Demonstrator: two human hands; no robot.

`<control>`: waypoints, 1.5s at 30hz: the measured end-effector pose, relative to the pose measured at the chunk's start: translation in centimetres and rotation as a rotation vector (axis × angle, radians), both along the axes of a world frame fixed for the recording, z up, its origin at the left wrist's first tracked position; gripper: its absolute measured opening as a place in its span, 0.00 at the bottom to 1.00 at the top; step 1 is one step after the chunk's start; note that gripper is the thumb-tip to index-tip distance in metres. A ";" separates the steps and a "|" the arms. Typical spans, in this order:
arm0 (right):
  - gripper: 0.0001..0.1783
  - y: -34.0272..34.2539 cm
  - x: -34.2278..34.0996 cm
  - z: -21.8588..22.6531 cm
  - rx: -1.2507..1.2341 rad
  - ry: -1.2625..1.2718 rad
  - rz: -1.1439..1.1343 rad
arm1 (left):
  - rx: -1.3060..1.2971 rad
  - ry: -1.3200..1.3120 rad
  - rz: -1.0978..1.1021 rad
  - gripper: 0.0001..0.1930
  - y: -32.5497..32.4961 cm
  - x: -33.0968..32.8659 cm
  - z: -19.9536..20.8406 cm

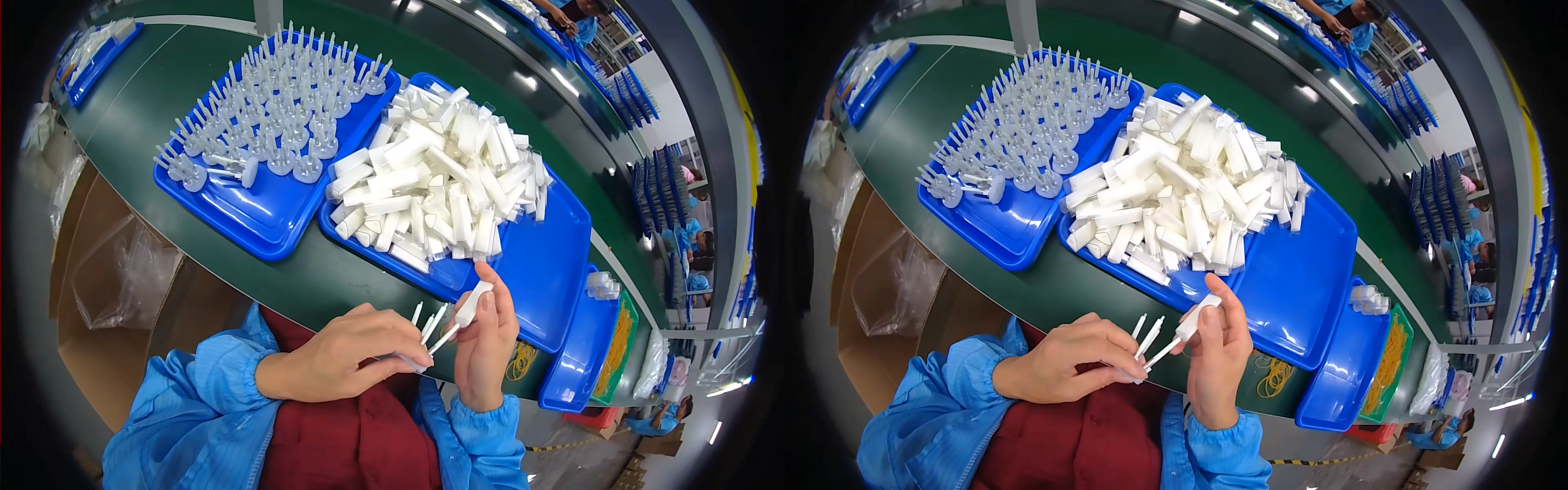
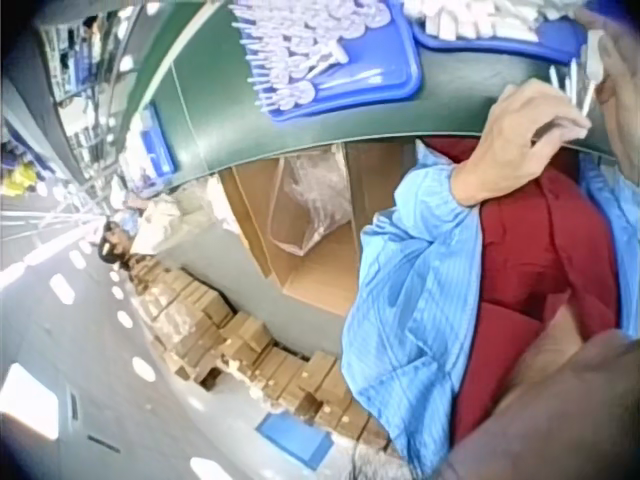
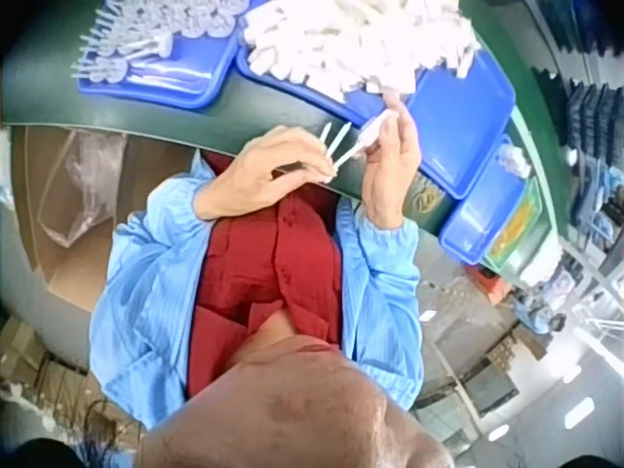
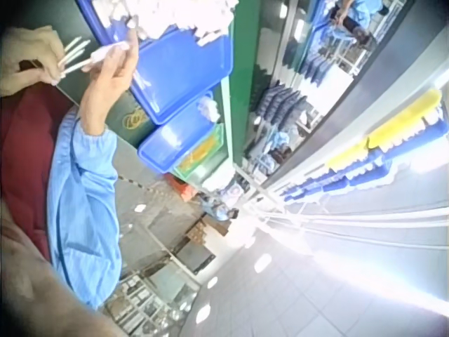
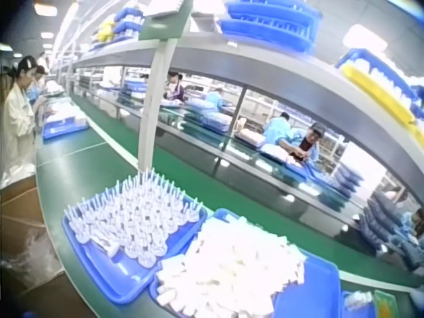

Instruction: Assembling and bundling small white plastic components using rubber bands on an industrial assembly line.

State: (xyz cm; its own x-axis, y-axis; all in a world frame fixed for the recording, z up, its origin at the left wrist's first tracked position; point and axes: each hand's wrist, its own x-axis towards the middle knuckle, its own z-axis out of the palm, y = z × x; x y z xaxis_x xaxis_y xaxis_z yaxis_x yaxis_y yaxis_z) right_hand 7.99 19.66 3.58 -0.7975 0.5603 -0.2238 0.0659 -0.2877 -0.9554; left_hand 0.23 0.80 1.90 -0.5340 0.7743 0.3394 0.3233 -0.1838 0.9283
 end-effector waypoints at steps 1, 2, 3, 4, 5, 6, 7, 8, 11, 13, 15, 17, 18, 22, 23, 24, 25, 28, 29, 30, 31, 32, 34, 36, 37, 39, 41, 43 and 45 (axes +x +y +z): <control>0.25 0.1 0.2 -0.1 0.026 -0.004 0.013 | -0.005 -0.008 -0.002 0.10 0.0 0.1 0.0; 0.25 0.2 0.3 -0.1 0.052 -0.008 0.028 | -0.010 -0.015 -0.002 0.09 0.0 0.2 0.0; 0.26 0.3 0.4 -0.2 0.078 -0.012 0.042 | -0.014 -0.023 -0.003 0.09 0.0 0.3 0.0; 0.26 0.3 0.5 -0.2 0.086 -0.018 0.034 | -0.008 0.015 0.031 0.09 0.0 0.3 -0.1; 0.26 0.2 0.6 -0.3 0.094 -0.025 0.026 | -0.002 0.053 0.064 0.10 0.2 0.4 -0.3; 0.27 0.2 0.7 -0.2 0.108 -0.034 0.013 | 0.010 0.090 0.092 0.10 0.4 0.5 -0.4; 0.27 -0.3 0.9 -0.3 0.145 -0.009 0.073 | 0.006 0.164 0.143 0.11 0.5 0.6 -0.8; 0.28 -1.4 1.4 -0.3 0.181 0.015 0.132 | 0.002 0.238 0.193 0.12 0.6 0.7 -1.3; 0.30 -1.9 1.7 -0.3 0.137 0.057 0.157 | -0.022 0.419 0.272 0.13 0.6 0.5 -1.7; 0.30 -2.8 1.8 -1.1 0.200 0.100 0.080 | -0.011 0.475 0.280 0.13 0.6 0.4 -1.8; 0.28 -2.7 1.6 -1.3 0.299 0.084 0.142 | 0.031 0.479 0.265 0.13 0.6 0.4 -2.2; 0.26 -0.8 1.3 -1.7 0.474 0.033 0.295 | -0.030 0.445 0.271 0.13 0.1 0.3 -2.5; 0.23 0.4 0.4 -1.7 0.703 0.003 0.291 | -0.060 0.428 0.271 0.13 -0.1 0.2 -2.6; 0.26 3.9 -5.3 -1.2 1.395 0.079 0.073 | -0.052 0.295 0.356 0.14 -0.1 -0.4 -3.1; 0.27 4.4 -6.5 -1.7 1.511 0.085 0.071 | -0.050 0.296 0.357 0.15 -0.1 -0.4 -3.3; 0.28 4.7 -7.0 -1.8 1.628 0.090 0.069 | -0.048 0.298 0.359 0.16 0.0 -0.4 -3.4; 0.28 4.5 -7.2 -1.8 1.624 0.055 0.084 | -0.052 0.297 0.370 0.16 -0.1 -0.5 -3.6; 0.31 3.9 -6.6 -1.6 1.599 -0.038 0.144 | -0.051 0.326 0.400 0.18 -0.6 -0.7 -4.0; 0.31 3.7 -6.0 -1.2 1.583 -0.061 0.175 | -0.058 0.331 0.408 0.18 -0.6 -0.7 -4.0; 0.32 3.6 -5.5 -1.0 1.567 -0.085 0.205 | -0.066 0.337 0.416 0.18 -0.6 -0.9 -4.0; 0.33 3.3 -4.8 -1.0 1.591 -0.103 0.238 | -0.069 0.341 0.417 0.18 -0.5 -0.9 -4.0; 0.34 2.9 -4.3 -1.0 1.614 -0.121 0.271 | -0.075 0.339 0.403 0.19 -0.4 -0.9 -4.0; 0.35 2.1 -4.0 -1.3 1.640 -0.118 0.314 | -0.082 0.338 0.370 0.19 -0.2 -0.8 -4.0; 0.35 1.7 -4.2 -2.2 1.602 -0.108 0.315 | -0.082 0.344 0.362 0.20 0.0 -0.7 -4.4; 0.36 1.5 -4.6 -2.5 1.580 -0.096 0.313 | -0.085 0.352 0.361 0.21 0.0 -0.8 -4.5; 0.33 1.3 -4.7 -2.1 1.415 -0.124 0.293 | -0.105 0.377 0.364 0.20 -0.1 -0.7 -4.1; 0.32 1.3 -4.4 -2.2 1.083 -0.113 0.244 | -0.129 0.397 0.346 0.19 -0.6 -0.8 -3.4; 0.28 2.0 -3.5 -1.5 0.476 -0.030 0.190 | -0.136 0.397 0.297 0.19 -1.0 -0.8 -2.3; 0.26 2.6 -2.9 -0.7 0.124 -0.007 0.112 | -0.120 0.363 0.245 0.19 -1.0 -0.4 -1.4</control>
